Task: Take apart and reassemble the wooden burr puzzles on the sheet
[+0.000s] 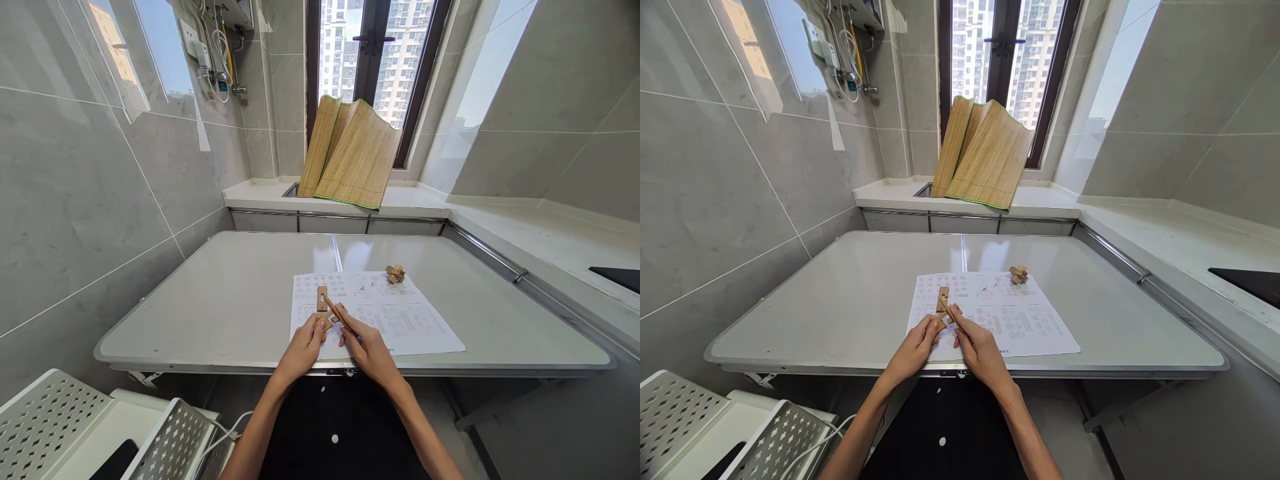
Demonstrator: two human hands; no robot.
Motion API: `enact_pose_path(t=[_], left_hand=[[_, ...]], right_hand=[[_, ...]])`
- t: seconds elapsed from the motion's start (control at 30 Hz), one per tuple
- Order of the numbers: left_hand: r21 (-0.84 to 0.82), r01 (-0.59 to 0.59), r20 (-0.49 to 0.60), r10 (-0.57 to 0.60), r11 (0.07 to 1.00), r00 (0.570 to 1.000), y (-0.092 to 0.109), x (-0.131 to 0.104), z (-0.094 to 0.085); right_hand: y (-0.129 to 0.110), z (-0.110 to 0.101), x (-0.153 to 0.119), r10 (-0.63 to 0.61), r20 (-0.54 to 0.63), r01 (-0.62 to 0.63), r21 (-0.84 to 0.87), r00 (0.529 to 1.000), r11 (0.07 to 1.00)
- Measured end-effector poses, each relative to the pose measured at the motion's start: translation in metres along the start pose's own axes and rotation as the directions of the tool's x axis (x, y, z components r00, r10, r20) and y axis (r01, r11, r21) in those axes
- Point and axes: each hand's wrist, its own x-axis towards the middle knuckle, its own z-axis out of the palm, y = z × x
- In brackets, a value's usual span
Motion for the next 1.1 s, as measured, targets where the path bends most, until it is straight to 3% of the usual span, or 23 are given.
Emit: enact_pose_path(t=[0.23, 0.43, 0.67, 1.1], left_hand=[[0.002, -0.003, -0.019, 0.003, 1.000, 1.000, -0.0015, 0.0011, 0.0046], [-0.013, 0.006, 0.021, -0.006, 1.000, 1.000, -0.0008, -0.0029, 0.0027], [-0.061, -0.017, 0.068, 0.021, 0.998, 0.997, 0.0020, -0.0036, 0.0021], [-0.022, -0.014, 0.028, 0.015, 1.000, 0.999, 0.0014, -0.0021, 0.0041]], right_hand=[[-0.0022, 0.0026, -0.0013, -0.023, 0.090, 0.024, -0.006, 0.996, 1.000], [0.0005, 0.0036, -0.0022, -0.006, -0.035, 0.006, 0.002, 0.999, 1.000], [0.0019, 0.0093, -0.0045, 0.058, -0.094, -0.050, 0.084, 0.994, 0.995], [-0.0006, 0.0090, -0.0055, 0.051, -0.057, -0.046, 0.088, 0.997, 0.995]])
